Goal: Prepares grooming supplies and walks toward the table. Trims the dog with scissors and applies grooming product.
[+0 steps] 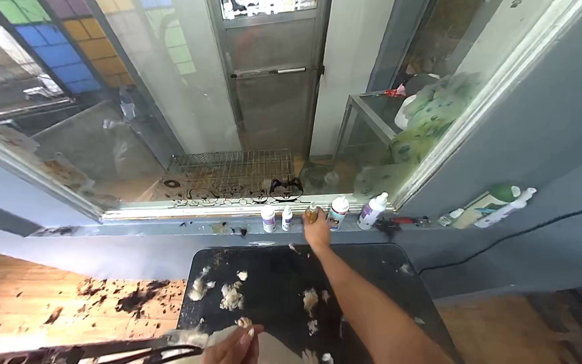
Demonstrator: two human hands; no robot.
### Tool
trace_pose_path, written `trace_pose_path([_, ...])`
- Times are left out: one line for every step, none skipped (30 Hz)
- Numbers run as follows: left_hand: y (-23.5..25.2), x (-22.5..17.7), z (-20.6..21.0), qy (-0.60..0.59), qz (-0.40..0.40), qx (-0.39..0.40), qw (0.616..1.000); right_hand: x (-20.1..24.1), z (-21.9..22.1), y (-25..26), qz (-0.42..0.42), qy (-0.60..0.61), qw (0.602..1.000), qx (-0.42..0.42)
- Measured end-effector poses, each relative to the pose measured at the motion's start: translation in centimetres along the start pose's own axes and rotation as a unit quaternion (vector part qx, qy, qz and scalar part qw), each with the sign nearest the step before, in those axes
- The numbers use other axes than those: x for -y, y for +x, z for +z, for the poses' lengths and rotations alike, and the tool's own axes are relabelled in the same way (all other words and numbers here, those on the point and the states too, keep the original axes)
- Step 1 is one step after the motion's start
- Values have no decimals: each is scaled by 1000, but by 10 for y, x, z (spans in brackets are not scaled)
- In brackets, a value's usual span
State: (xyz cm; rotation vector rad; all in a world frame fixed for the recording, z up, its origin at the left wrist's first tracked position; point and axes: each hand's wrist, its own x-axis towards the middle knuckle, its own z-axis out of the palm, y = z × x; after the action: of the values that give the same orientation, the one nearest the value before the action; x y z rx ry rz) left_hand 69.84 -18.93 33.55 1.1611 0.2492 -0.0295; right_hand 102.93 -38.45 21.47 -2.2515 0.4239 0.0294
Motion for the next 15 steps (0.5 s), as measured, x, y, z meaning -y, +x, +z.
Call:
trace_pose_path([2,-7,2,8,-2,-2,1000,-5,-6,3,-26,-4,1000,3])
trace_pose_path([4,-14,4,10,-2,-5,1000,-11,-12,3,-57,-1,998,-4])
trace_pose_path([7,-18,6,9,4,-8,1000,-16,-18,-2,-95,9,995,-12])
trace_pose_path([10,-20,8,6,13,-14,1000,-21,-26,-13,-138,23,990,-13])
trace_pose_path([13,-21,10,4,27,-22,999,-25,-35,-26,-185,43,982,-6])
trace_pose_path([17,-19,11,4,43,-26,999,-27,-46,-42,-227,56,972,13])
trace_pose_path([21,-17,11,7,57,-30,998,-27,-60,-62,-258,68,962,49])
trace_pose_path([23,-13,12,19,68,-35,997,-28,-74,-83,-292,68,950,89])
trace_pose_path([25,-10,13,44,77,-40,995,-27,-89,-105,-327,62,934,133])
trace_pose_path([26,-7,13,80,83,-40,993,-24,-105,-126,-356,51,917,174])
trace_pose_path([27,-6,14,119,93,-33,988,-20,-120,-145,-380,25,900,212])
trace_pose_path([28,-5,15,164,106,-25,980,-15,-133,-161,-408,-8,883,231])
trace_pose_path([27,-5,18,216,126,-25,968,-12,-144,-175,-447,-39,864,229])
trace_pose_path([26,-3,21,267,150,-31,951,-8,-152,-186,-487,-70,845,211])
trace_pose_path([24,-1,25,310,174,-38,934,-6,-160,-195,-523,-103,827,180])
